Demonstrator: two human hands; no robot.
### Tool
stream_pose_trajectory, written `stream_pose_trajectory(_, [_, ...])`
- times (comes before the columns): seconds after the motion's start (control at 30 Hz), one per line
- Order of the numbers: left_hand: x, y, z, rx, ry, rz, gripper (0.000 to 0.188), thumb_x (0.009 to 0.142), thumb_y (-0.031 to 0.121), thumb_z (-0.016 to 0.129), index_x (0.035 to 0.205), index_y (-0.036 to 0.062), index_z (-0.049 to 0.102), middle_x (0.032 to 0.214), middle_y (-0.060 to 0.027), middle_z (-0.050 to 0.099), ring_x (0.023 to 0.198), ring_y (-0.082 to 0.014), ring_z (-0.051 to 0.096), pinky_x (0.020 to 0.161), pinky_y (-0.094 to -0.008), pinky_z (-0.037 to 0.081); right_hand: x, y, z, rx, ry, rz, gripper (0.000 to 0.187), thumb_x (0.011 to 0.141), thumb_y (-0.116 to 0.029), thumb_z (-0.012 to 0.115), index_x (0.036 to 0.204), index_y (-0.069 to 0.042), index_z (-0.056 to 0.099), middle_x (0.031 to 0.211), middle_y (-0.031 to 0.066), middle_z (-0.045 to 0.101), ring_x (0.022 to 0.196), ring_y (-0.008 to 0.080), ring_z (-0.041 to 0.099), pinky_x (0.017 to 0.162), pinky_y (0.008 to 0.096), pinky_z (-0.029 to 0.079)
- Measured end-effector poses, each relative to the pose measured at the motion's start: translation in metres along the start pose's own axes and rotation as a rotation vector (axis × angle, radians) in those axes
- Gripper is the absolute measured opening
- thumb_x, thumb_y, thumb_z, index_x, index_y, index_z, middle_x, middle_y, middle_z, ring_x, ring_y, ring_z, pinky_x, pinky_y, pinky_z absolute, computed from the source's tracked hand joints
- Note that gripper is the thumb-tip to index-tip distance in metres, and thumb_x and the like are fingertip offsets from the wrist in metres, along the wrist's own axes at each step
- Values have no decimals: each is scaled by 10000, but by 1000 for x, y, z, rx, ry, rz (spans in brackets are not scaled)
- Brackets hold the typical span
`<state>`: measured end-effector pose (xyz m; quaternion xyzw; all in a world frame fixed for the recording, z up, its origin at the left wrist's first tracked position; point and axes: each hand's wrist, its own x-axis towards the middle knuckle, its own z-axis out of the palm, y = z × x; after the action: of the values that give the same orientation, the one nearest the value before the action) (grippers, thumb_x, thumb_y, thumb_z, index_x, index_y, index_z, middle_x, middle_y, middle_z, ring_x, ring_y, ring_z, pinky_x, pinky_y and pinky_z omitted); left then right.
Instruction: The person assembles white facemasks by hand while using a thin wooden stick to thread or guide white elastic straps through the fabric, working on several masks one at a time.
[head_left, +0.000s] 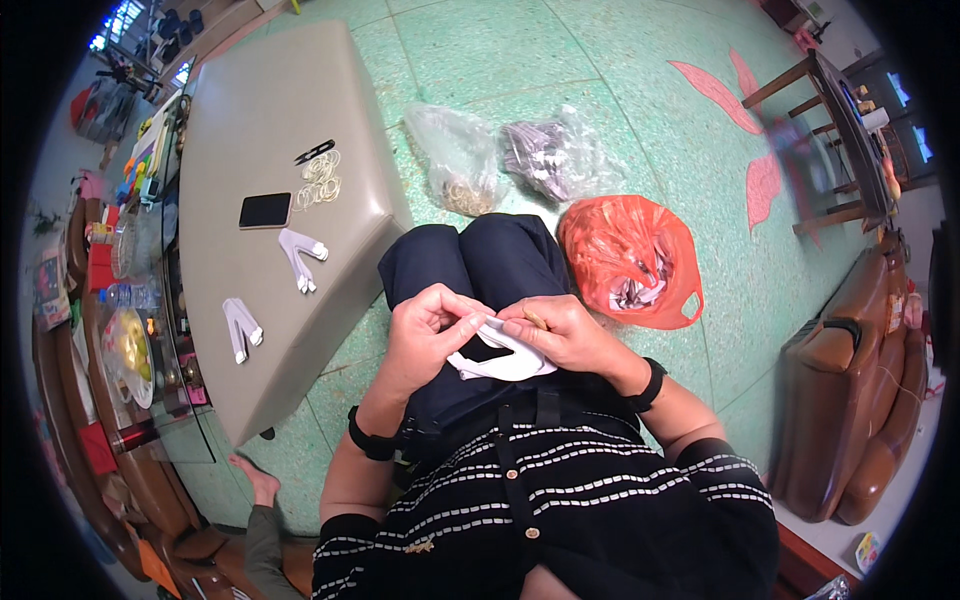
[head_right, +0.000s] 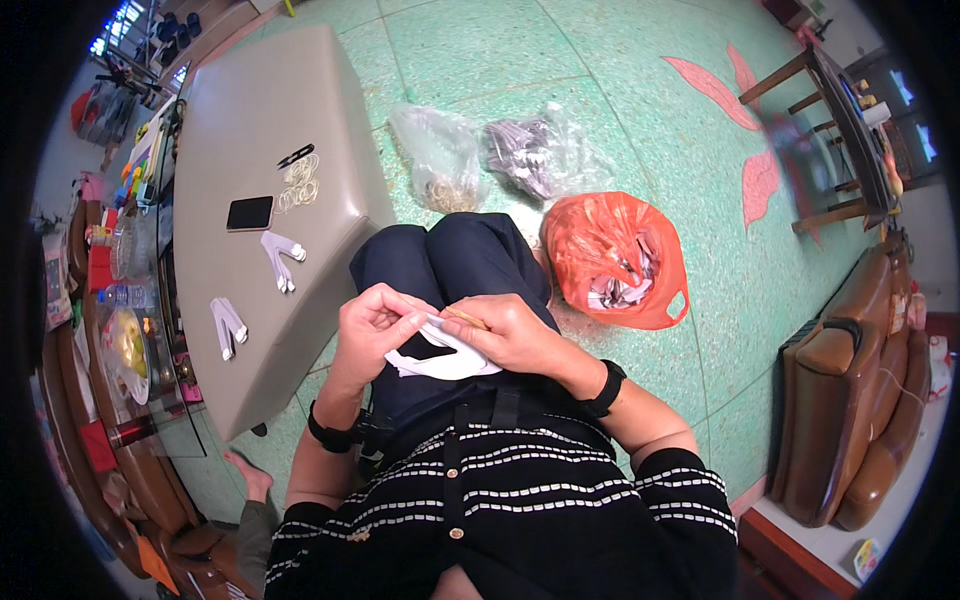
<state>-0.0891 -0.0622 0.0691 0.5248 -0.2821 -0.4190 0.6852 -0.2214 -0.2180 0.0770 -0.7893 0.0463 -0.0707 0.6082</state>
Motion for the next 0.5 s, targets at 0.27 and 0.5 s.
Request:
stream_pose_trajectory(0.27, [2,-9,-10,-26,-7,-80,69,829,-39,582,856,-27,519,860,-139,628,772,-129,615,698,-249,516,4,0,2,-78,-6,-29,177,869,-150,567,890,18,615,712,117,602,628,219,590,565,306,448])
stream_pose_trajectory(0.5, [5,-3,-12,89,-142,-330,190,837,26,608,1010,-52,593,833,-66,635,788,-83,596,697,-214,491,20,13,-13,-83,-261,241,233,862,-205,599,833,26,611,665,59,584,598,91,527,542,278,425])
